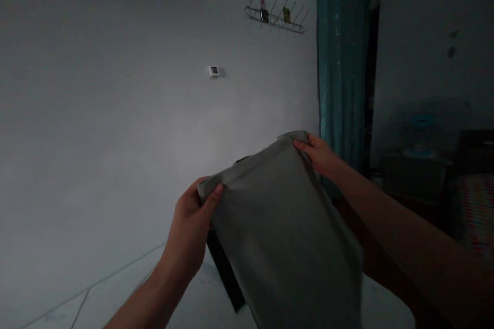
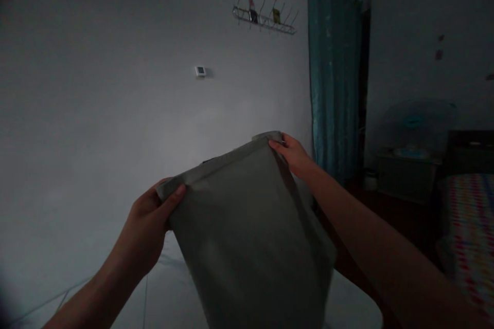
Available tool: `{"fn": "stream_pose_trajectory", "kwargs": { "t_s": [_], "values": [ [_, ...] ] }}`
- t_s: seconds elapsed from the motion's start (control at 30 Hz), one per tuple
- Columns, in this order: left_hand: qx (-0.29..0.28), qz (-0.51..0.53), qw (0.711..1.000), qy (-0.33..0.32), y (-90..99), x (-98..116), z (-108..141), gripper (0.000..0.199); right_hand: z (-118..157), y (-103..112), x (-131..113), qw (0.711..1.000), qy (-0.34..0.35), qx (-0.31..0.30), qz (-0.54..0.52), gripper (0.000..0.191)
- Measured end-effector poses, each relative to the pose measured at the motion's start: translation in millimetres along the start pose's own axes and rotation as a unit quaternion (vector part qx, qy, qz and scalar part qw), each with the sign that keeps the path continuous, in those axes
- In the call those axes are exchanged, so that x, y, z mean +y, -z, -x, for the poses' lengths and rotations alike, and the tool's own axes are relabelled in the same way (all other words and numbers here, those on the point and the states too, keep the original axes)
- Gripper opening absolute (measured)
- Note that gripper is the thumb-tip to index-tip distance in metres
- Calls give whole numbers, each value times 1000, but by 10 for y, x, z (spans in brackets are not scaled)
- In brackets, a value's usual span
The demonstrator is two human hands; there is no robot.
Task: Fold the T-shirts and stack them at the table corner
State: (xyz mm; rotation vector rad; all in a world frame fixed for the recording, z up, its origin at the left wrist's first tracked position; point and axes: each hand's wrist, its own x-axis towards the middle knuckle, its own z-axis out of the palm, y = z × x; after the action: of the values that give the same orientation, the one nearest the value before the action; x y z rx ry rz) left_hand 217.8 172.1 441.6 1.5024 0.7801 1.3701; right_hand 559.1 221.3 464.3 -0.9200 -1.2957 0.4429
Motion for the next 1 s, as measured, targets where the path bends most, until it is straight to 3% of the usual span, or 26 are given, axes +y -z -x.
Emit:
{"fn": "stream_pose_trajectory", "kwargs": {
  "t_s": [0.1,0.17,0.23,0.37,0.43,0.5,0.6,0.73,0.87,1.0],
  "values": [
    [3,0,999,43,37,-302,-281,54,-212,-127,512,998,-50,-45,14,44],
    [15,-4,998,64,129,-673,-532,55,-351,-301,1017,993,-76,-69,65,40],
    [32,-19,995,95,250,-1194,-822,55,-450,-540,1604,980,-102,-72,156,31],
    [94,-68,976,185,499,-2432,-1339,44,-461,-1042,2705,943,-152,-62,290,11],
    [120,-95,965,212,608,-2951,-1501,33,-419,-1211,3093,932,-166,-71,313,9],
    [140,-126,956,224,709,-3320,-1604,25,-397,-1300,3355,922,-177,-87,334,8],
    [151,-172,945,235,837,-3624,-1704,15,-421,-1339,3571,905,-200,-120,356,6],
    [149,-221,933,241,926,-3790,-1791,14,-444,-1332,3679,880,-243,-162,375,15],
    [166,-244,923,246,928,-3872,-1779,26,-371,-1226,3642,858,-281,-193,383,24],
    [185,-213,922,264,866,-3884,-1612,28,-235,-948,3443,833,-334,-218,385,30]
  ]
}}
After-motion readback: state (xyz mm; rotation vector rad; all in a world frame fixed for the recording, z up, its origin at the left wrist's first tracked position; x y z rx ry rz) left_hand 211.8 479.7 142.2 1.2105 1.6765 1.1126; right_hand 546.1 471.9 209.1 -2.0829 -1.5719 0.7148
